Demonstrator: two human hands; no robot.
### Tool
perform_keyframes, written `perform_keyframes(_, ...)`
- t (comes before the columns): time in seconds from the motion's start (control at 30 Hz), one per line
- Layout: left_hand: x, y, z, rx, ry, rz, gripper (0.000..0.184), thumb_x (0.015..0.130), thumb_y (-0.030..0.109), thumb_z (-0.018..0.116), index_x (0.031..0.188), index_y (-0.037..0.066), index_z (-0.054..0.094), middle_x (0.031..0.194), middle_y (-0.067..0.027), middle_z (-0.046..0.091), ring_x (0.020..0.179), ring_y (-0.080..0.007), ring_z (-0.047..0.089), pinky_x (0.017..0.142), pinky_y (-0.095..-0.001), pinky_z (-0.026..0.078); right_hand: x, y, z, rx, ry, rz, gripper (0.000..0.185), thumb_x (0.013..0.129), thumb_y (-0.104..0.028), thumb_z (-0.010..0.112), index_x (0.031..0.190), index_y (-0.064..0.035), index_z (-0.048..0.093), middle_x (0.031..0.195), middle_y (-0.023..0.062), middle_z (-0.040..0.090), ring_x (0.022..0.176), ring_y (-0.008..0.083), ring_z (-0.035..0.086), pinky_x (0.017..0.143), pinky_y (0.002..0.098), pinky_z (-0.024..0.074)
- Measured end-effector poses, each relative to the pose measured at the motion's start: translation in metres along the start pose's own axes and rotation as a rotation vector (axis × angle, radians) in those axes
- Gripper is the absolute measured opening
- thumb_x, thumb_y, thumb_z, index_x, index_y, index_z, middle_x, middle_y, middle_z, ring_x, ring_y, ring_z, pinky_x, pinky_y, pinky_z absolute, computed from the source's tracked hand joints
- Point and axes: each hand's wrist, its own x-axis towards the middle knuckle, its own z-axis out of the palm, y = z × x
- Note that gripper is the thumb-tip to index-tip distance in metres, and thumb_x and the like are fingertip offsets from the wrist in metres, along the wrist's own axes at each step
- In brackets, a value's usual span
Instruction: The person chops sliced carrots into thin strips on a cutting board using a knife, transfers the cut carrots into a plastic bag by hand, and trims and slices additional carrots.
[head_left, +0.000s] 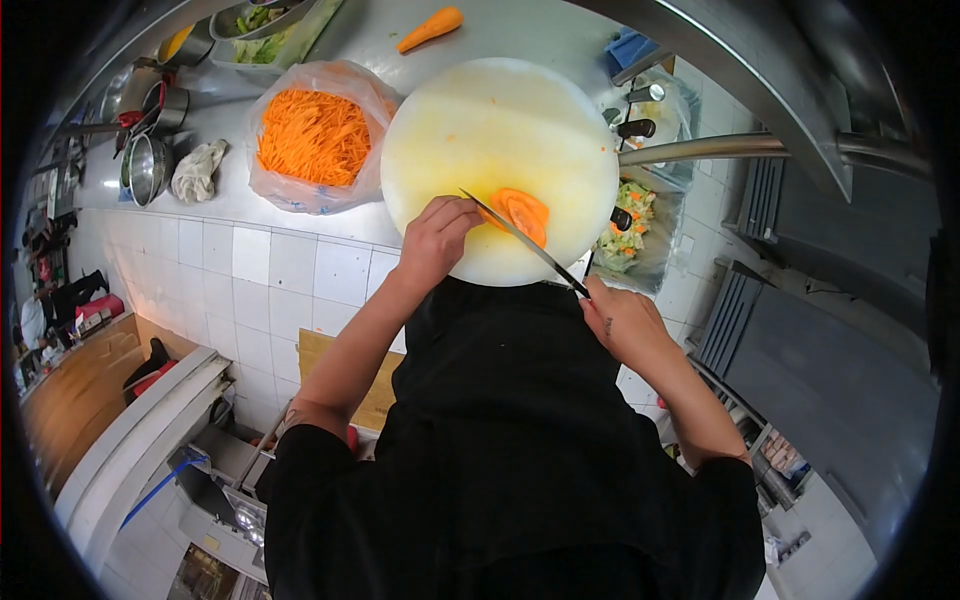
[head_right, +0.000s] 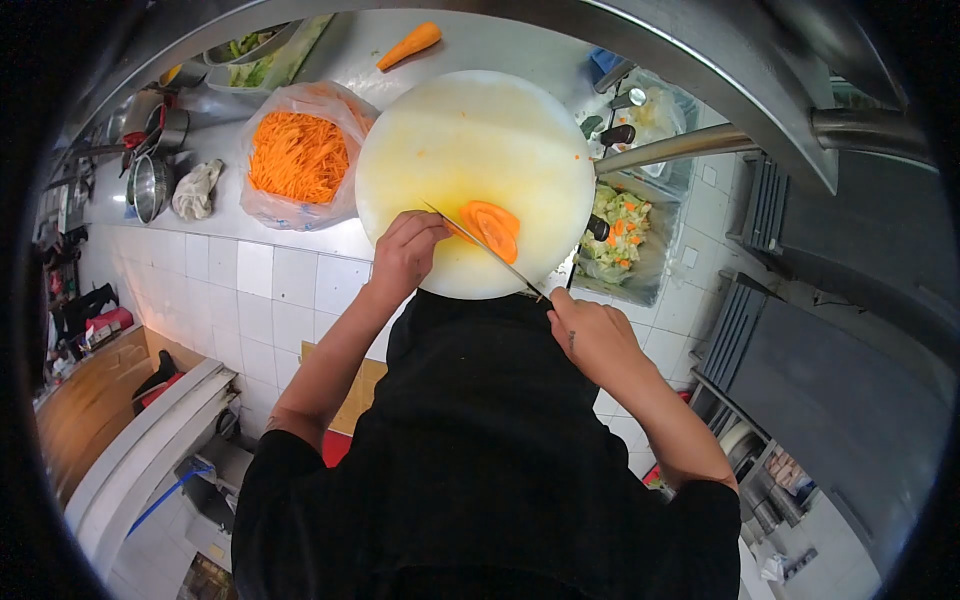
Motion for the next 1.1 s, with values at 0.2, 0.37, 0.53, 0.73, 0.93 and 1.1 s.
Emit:
perform_keyframes(0.2, -0.002, 0.0, 0.001, -0.016, 0.004, -0.013, 0.03, 0.075, -0.01, 0.071, 0.099, 0.006, 0.079, 0.109, -0.0065, 0.078, 0.101, -0.0281, 0.074, 0.088, -0.0383, 0.062, -0.003, 0.003, 0.002, -0.016, -0.01, -0.001, 0.021, 0.108, -0.019, 0.065, 0.115, -0.0022, 0.054, 0.077, 0.0211, 0.072, 0.075, 0.0459, 0.072, 0.067, 0.0573, 0.0552)
perform_keyframes(0.37, -0.002, -0.001, 0.003, -0.012, 0.018, 0.0, 0.03, 0.075, -0.01, 0.072, 0.099, 0.007, 0.079, 0.109, -0.006, 0.078, 0.102, -0.0276, 0.075, 0.089, -0.0382, 0.062, -0.002, 0.005, -0.001, -0.05, -0.01, -0.011, 0.02, 0.108, -0.018, 0.065, 0.115, -0.0029, 0.054, 0.077, 0.0213, 0.072, 0.075, 0.046, 0.072, 0.067, 0.0568, 0.056)
perform_keyframes(0.53, -0.002, 0.0, 0.003, -0.019, 0.019, -0.014, 0.03, 0.075, -0.01, 0.072, 0.099, 0.007, 0.079, 0.108, -0.0062, 0.078, 0.103, -0.0276, 0.075, 0.089, -0.0382, 0.062, 0.006, 0.005, -0.003, -0.056, -0.017, -0.023, 0.018, 0.107, -0.018, 0.064, 0.115, -0.004, 0.054, 0.077, 0.0215, 0.071, 0.076, 0.0463, 0.072, 0.067, 0.0571, 0.0554)
perform_keyframes(0.73, -0.003, 0.0, 0.003, -0.018, 0.025, -0.04, 0.031, 0.075, -0.01, 0.071, 0.098, 0.007, 0.079, 0.108, -0.0056, 0.078, 0.101, -0.0274, 0.074, 0.088, -0.0383, 0.062, 0.047, 0.01, 0.038, 0.034, 0.024, -0.045, 0.019, 0.107, -0.016, 0.063, 0.115, -0.0045, 0.05, 0.076, 0.0225, 0.069, 0.075, 0.0466, 0.071, 0.066, 0.0581, 0.053)
perform_keyframes(0.93, -0.001, -0.004, 0.0, -0.03, -0.016, -0.035, 0.029, 0.075, -0.01, 0.072, 0.097, 0.007, 0.079, 0.107, -0.0057, 0.078, 0.1, -0.0275, 0.075, 0.087, -0.0388, 0.062, 0.024, 0.004, 0.04, 0.101, -0.016, 0.011, 0.021, 0.107, -0.018, 0.064, 0.113, -0.0032, 0.05, 0.077, 0.0226, 0.07, 0.076, 0.0486, 0.071, 0.067, 0.0593, 0.0542)
perform_keyframes(1.1, -0.001, -0.006, -0.001, -0.055, -0.033, 0.007, 0.029, 0.075, -0.01, 0.072, 0.096, 0.008, 0.078, 0.107, -0.0056, 0.078, 0.099, -0.0276, 0.075, 0.085, -0.0389, 0.062, 0.01, 0.0, 0.028, 0.083, -0.002, 0.042, 0.021, 0.108, -0.019, 0.064, 0.113, -0.0026, 0.052, 0.078, 0.0238, 0.071, 0.077, 0.0484, 0.071, 0.069, 0.0601, 0.0549)
